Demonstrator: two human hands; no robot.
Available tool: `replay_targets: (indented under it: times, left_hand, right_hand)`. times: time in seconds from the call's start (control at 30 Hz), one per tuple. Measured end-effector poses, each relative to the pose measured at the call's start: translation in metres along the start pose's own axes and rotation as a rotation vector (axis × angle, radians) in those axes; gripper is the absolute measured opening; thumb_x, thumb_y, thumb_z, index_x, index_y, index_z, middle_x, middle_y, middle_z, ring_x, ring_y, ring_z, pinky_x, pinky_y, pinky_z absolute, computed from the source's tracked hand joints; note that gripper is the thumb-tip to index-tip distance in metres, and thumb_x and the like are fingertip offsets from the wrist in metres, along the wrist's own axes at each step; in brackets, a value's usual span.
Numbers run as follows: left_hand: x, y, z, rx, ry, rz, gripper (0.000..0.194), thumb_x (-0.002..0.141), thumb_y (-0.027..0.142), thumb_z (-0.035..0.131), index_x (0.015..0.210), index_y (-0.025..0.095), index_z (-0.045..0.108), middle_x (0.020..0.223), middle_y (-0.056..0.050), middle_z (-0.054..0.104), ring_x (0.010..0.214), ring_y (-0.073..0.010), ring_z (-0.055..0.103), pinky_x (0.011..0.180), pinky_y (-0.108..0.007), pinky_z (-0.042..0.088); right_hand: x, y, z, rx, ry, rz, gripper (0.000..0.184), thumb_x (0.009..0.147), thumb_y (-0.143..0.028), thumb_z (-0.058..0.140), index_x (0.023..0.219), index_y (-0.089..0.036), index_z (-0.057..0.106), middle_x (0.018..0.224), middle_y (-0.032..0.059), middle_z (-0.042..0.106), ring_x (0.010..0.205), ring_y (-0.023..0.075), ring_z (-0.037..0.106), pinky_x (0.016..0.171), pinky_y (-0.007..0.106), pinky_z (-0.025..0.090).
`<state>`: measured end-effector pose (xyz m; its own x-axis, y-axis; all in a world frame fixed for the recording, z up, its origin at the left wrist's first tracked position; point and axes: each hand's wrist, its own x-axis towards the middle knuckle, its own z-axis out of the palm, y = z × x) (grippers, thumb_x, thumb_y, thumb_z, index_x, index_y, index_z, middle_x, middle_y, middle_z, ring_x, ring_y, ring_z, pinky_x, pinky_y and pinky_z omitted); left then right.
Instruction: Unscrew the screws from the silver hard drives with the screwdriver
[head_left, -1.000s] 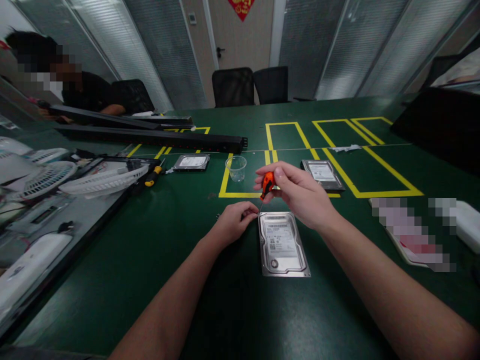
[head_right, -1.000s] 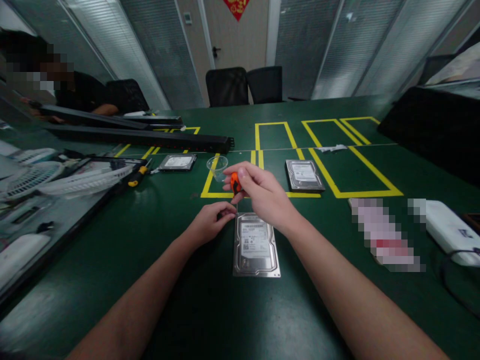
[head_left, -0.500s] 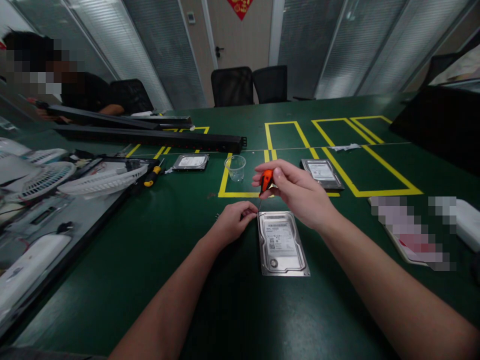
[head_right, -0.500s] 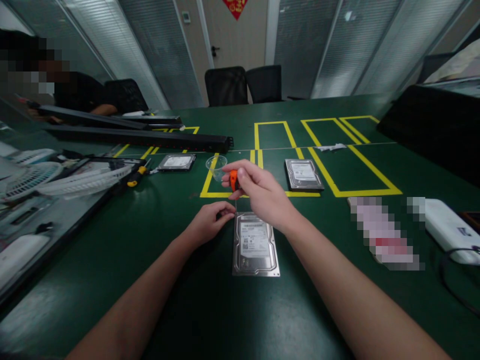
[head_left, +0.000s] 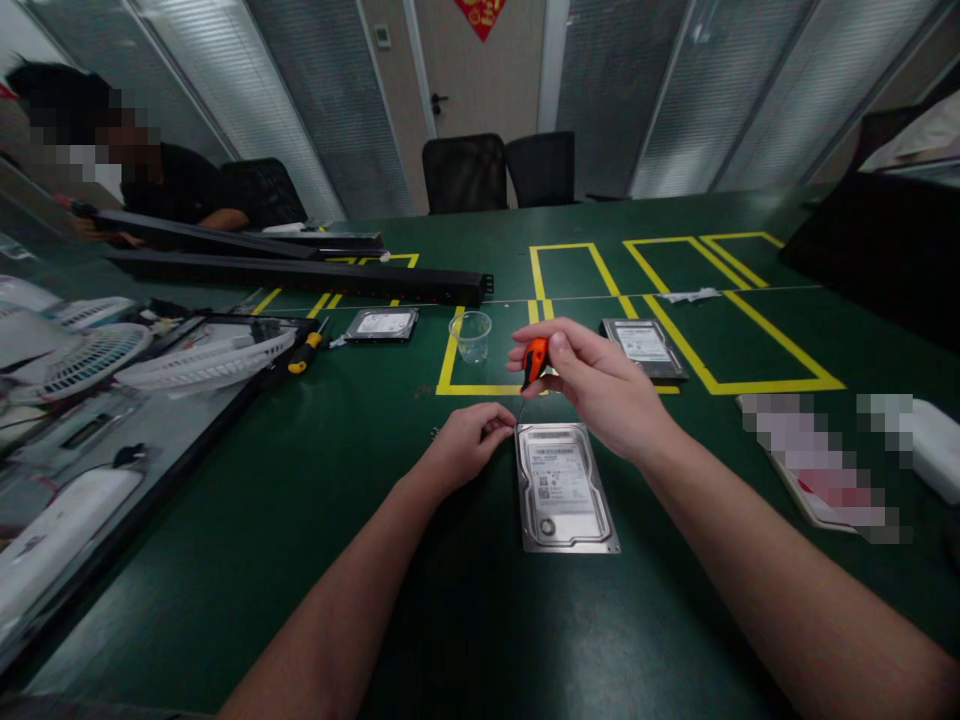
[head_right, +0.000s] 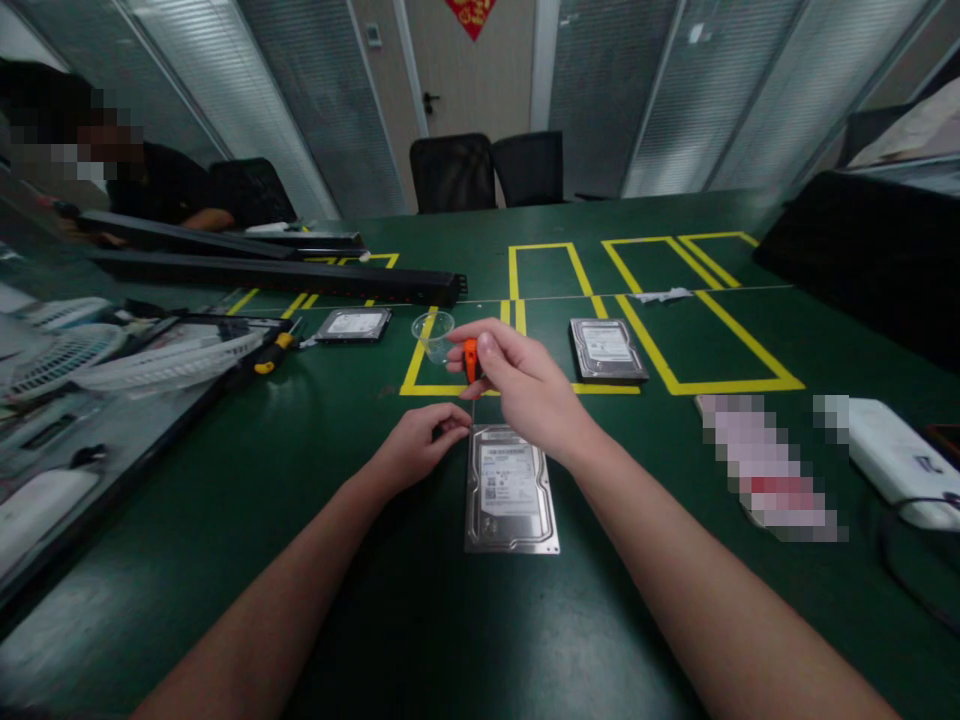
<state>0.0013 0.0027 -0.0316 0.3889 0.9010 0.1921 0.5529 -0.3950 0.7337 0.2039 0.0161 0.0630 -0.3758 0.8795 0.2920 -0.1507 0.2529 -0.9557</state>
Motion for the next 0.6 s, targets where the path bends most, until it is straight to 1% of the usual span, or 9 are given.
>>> replay_targets:
  times: [0.07,0.13,0.2,0.27,0.37,0.43,0.47,0.53,0.6]
  left_hand:
    - [0.0000,0.0001,-0.0001,0.003,-0.001,0.001,0.008,0.097,0.014,0.066,0.099,0.019,0.073,0.092,-0.002,0.076,0.082,-0.0181,0.070,0.076,-0.028,0.051]
    - [0.0000,0.0001,-0.0002,-0.001,-0.003,0.003,0.008,0.096,0.014,0.067,0.098,0.019,0.073,0.092,-0.002,0.076,0.082,-0.0182,0.069,0.077,-0.029,0.052]
    - [0.0000,-0.0001,-0.0002,-0.007,-0.004,0.004,0.008,0.096,0.014,0.066,0.098,0.019,0.073,0.092,-0.002,0.076,0.082,-0.0182,0.069,0.077,-0.029,0.052]
    - [0.0000,-0.0006,0.0001,-0.006,-0.002,0.007,0.008,0.096,0.014,0.067,0.099,0.019,0.073,0.092,-0.002,0.076,0.082,-0.0182,0.069,0.077,-0.029,0.052]
    - [-0.0003,-0.0016,0.0006,-0.007,0.001,0.012,0.009,0.097,0.013,0.067,0.098,0.019,0.073,0.092,-0.002,0.076,0.082,-0.0182,0.069,0.077,-0.029,0.051]
    - [-0.0005,-0.0018,0.0007,-0.009,0.000,0.013,0.008,0.097,0.014,0.067,0.099,0.019,0.073,0.093,-0.002,0.076,0.083,-0.0183,0.070,0.077,-0.029,0.051]
    - [-0.0005,-0.0017,0.0006,-0.010,-0.001,0.013,0.008,0.097,0.014,0.067,0.099,0.019,0.073,0.093,-0.002,0.076,0.083,-0.0183,0.070,0.077,-0.029,0.051]
    - [-0.0004,-0.0012,0.0003,-0.011,-0.001,0.012,0.009,0.097,0.014,0.067,0.099,0.019,0.073,0.093,-0.002,0.076,0.084,-0.0183,0.070,0.077,-0.029,0.051]
    - [0.0000,-0.0005,0.0000,-0.010,-0.002,0.009,0.009,0.097,0.013,0.066,0.099,0.019,0.073,0.093,-0.002,0.076,0.084,-0.0182,0.070,0.077,-0.029,0.051]
  right_hand:
    - [-0.0004,-0.0013,0.0003,-0.006,0.002,0.003,0.026,0.105,-0.046,0.060,0.109,-0.023,0.070,0.105,0.0064,0.074,0.100,0.0194,0.071,0.073,0.031,0.064]
    - [-0.0012,-0.0036,0.0013,-0.028,0.038,0.002,0.024,0.097,-0.045,0.072,0.102,-0.022,0.067,0.105,0.0064,0.075,0.094,0.0194,0.072,0.070,0.031,0.064]
    - [-0.0019,-0.0052,0.0025,-0.031,0.087,0.000,0.031,0.089,-0.043,0.082,0.096,-0.022,0.061,0.105,0.0067,0.076,0.091,0.0201,0.074,0.063,0.029,0.062]
    - [-0.0022,-0.0054,0.0030,-0.008,0.105,0.004,0.035,0.086,-0.041,0.085,0.095,-0.024,0.055,0.106,0.0064,0.077,0.093,0.0216,0.076,0.061,0.028,0.061]
    - [-0.0016,-0.0036,0.0023,0.013,0.064,0.000,0.032,0.090,-0.039,0.081,0.106,-0.026,0.057,0.103,0.0040,0.078,0.096,0.0207,0.076,0.066,0.029,0.062]
    - [-0.0009,-0.0023,0.0012,0.000,0.029,-0.004,0.025,0.098,-0.043,0.072,0.112,-0.025,0.063,0.104,0.0045,0.077,0.096,0.0190,0.074,0.070,0.029,0.063]
    - [-0.0005,-0.0020,0.0007,-0.006,0.013,0.000,0.024,0.102,-0.046,0.065,0.113,-0.024,0.067,0.105,0.0053,0.076,0.097,0.0187,0.073,0.071,0.029,0.063]
    - [-0.0003,-0.0024,0.0002,-0.011,-0.003,0.008,0.030,0.106,-0.048,0.056,0.110,-0.023,0.071,0.106,0.0068,0.075,0.099,0.0188,0.072,0.072,0.029,0.063]
    - [-0.0007,-0.0044,0.0007,-0.021,0.003,0.014,0.028,0.105,-0.047,0.059,0.106,-0.022,0.072,0.105,0.0068,0.075,0.096,0.0185,0.072,0.072,0.030,0.064]
